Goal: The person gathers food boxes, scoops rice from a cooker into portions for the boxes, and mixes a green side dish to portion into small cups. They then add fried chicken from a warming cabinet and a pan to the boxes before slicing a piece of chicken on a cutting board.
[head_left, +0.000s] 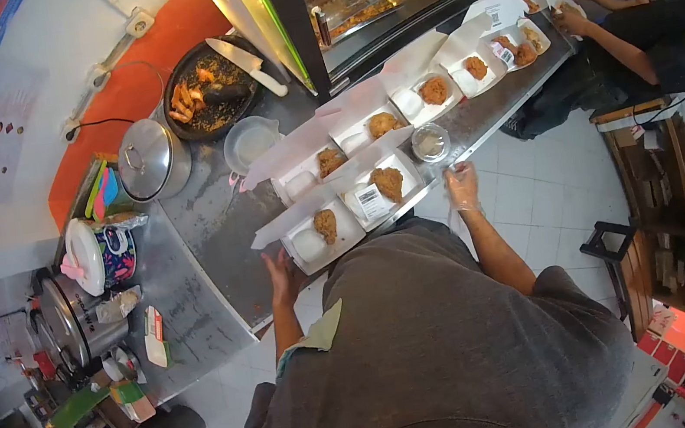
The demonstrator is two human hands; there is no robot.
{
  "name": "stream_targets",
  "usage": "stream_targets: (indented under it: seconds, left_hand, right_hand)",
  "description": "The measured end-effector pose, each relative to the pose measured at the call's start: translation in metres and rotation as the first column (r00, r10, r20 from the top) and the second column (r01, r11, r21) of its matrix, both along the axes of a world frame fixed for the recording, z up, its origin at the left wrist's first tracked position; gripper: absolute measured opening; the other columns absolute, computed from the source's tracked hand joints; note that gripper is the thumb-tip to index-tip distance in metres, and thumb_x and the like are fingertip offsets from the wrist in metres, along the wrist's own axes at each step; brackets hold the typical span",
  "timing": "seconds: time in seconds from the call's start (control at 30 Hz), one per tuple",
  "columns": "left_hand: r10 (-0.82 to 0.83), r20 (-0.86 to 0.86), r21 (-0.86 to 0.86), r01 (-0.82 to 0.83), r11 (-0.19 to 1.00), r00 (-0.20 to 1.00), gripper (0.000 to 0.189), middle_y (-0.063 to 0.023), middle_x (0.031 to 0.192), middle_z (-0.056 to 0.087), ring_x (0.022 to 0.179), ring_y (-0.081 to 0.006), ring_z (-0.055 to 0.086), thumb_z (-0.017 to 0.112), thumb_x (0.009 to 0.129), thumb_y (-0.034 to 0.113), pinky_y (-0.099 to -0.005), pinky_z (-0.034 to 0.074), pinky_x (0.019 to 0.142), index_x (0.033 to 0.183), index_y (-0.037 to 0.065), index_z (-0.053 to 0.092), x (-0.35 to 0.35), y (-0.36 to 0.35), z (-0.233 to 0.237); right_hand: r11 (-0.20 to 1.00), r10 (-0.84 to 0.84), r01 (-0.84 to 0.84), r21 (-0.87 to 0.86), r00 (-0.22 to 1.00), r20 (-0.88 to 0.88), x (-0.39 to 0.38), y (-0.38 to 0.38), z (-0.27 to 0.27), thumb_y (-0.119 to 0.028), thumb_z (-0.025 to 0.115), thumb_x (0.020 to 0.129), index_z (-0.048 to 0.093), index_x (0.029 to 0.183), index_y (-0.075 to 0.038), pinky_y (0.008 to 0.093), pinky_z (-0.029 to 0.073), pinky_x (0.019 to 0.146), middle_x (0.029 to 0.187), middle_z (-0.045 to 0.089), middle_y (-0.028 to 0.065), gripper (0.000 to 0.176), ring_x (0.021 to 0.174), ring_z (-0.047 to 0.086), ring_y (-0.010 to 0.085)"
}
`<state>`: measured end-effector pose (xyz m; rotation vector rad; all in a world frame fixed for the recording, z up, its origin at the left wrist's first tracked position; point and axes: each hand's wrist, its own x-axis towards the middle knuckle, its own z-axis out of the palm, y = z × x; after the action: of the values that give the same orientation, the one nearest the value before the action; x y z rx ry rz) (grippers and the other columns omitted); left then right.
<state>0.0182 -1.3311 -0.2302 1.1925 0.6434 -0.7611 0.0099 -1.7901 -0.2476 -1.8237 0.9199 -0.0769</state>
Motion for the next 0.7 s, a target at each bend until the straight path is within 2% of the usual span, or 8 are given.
stream_targets:
  seconds: [0.03, 0.1, 0.23, 0.27, 0.3, 0.4, 0.57, 0.7]
  left_hand:
    - [0.017, 0.022, 0.062, -0.019, 0.998, 1.000, 0.103, -0.0129, 0.152, 0.015, 0.137, -0.0379, 0.016, 0.019, 0.074, 0.086, -0.0616, 0.020, 0.104, 0.147, 0.013, 0.015, 0.000, -0.013, 0.001]
    - [0.047, 0.043, 0.120, -0.052, 0.991, 0.998, 0.106, -0.0129, 0.154, 0.007, 0.140, -0.0373, 0.007, 0.017, 0.073, 0.087, -0.0624, 0.014, 0.105, 0.148, 0.013, 0.009, 0.004, -0.028, 0.001]
    - [0.061, 0.083, 0.098, -0.069, 0.993, 0.995, 0.098, -0.0133, 0.151, 0.016, 0.137, -0.0344, 0.022, 0.017, 0.079, 0.082, -0.0620, 0.019, 0.104, 0.148, 0.012, 0.014, 0.006, -0.042, -0.016]
    - [0.061, 0.099, 0.088, -0.070, 0.994, 0.993, 0.097, -0.0132, 0.151, 0.016, 0.137, -0.0342, 0.022, 0.018, 0.079, 0.082, -0.0636, 0.018, 0.103, 0.148, 0.013, 0.014, 0.007, -0.045, -0.016]
    - [0.062, 0.102, 0.090, -0.071, 0.993, 0.993, 0.097, -0.0132, 0.151, 0.016, 0.137, -0.0342, 0.022, 0.018, 0.079, 0.082, -0.0636, 0.018, 0.103, 0.148, 0.013, 0.014, 0.009, -0.049, -0.016]
    - [0.079, 0.059, 0.206, -0.090, 0.974, 0.995, 0.097, -0.0129, 0.152, 0.014, 0.137, -0.0335, 0.023, 0.021, 0.079, 0.081, -0.0638, 0.020, 0.103, 0.147, 0.013, 0.014, 0.014, -0.068, -0.007]
    - [0.120, 0.085, 0.225, -0.136, 0.965, 0.989, 0.093, -0.0128, 0.148, 0.027, 0.134, -0.0321, 0.029, 0.023, 0.081, 0.079, -0.0646, 0.027, 0.098, 0.146, 0.013, 0.020, 0.019, -0.105, 0.039]
    - [0.274, 0.081, 0.338, -0.285, 0.897, 0.958, 0.079, -0.0136, 0.142, 0.037, 0.131, -0.0304, 0.034, 0.028, 0.089, 0.067, -0.0551, 0.029, 0.102, 0.141, 0.007, 0.033, 0.006, -0.087, -0.009]
  right_hand:
    - [0.881, 0.052, 0.054, -0.470, 0.976, 0.210, 0.005, -0.005, -0.009, -0.018, 0.062, 0.076, 0.051, 0.106, -0.001, 0.0385, 0.046, 0.075, 0.090, 0.057, 0.0134, 0.036, 0.082, 0.058, 0.0288]
    - [0.900, 0.033, 0.110, -0.422, 0.948, 0.316, 0.019, -0.015, 0.006, -0.010, 0.063, 0.071, 0.050, 0.106, 0.001, 0.0394, 0.042, 0.083, 0.091, 0.054, 0.0157, 0.039, 0.088, 0.054, 0.0320]
    - [0.922, 0.118, 0.028, -0.386, 0.930, 0.347, 0.027, -0.043, 0.005, -0.008, 0.053, 0.076, 0.048, 0.113, -0.002, 0.0411, 0.046, 0.080, 0.099, 0.054, 0.0156, 0.037, 0.089, 0.055, 0.0295]
    - [0.997, -0.060, 0.049, 0.056, 0.970, 0.234, 0.026, -0.040, 0.016, -0.010, 0.050, 0.079, 0.046, 0.118, -0.006, 0.0413, 0.048, 0.074, 0.100, 0.055, 0.0153, 0.039, 0.085, 0.057, 0.0279]
    - [0.867, -0.168, 0.125, 0.482, 0.985, 0.048, 0.026, -0.039, 0.023, -0.011, 0.047, 0.081, 0.043, 0.123, -0.010, 0.0416, 0.050, 0.068, 0.102, 0.055, 0.0149, 0.042, 0.082, 0.058, 0.0263]
    - [0.712, -0.185, 0.142, 0.688, 0.983, -0.011, 0.025, -0.039, 0.011, -0.015, 0.045, 0.083, 0.041, 0.123, -0.021, 0.0390, 0.049, 0.060, 0.098, 0.057, 0.0112, 0.042, 0.070, 0.059, 0.0204]
    - [0.772, -0.171, 0.134, 0.621, 0.985, 0.000, 0.021, -0.041, 0.007, -0.012, 0.045, 0.082, 0.041, 0.124, -0.015, 0.0376, 0.049, 0.056, 0.097, 0.057, 0.0109, 0.042, 0.067, 0.059, 0.0214]
    - [0.872, -0.138, 0.139, 0.469, 0.990, -0.037, 0.018, -0.059, 0.005, -0.012, 0.046, 0.082, 0.041, 0.121, -0.010, 0.0370, 0.050, 0.053, 0.097, 0.054, 0.0130, 0.040, 0.070, 0.058, 0.0206]
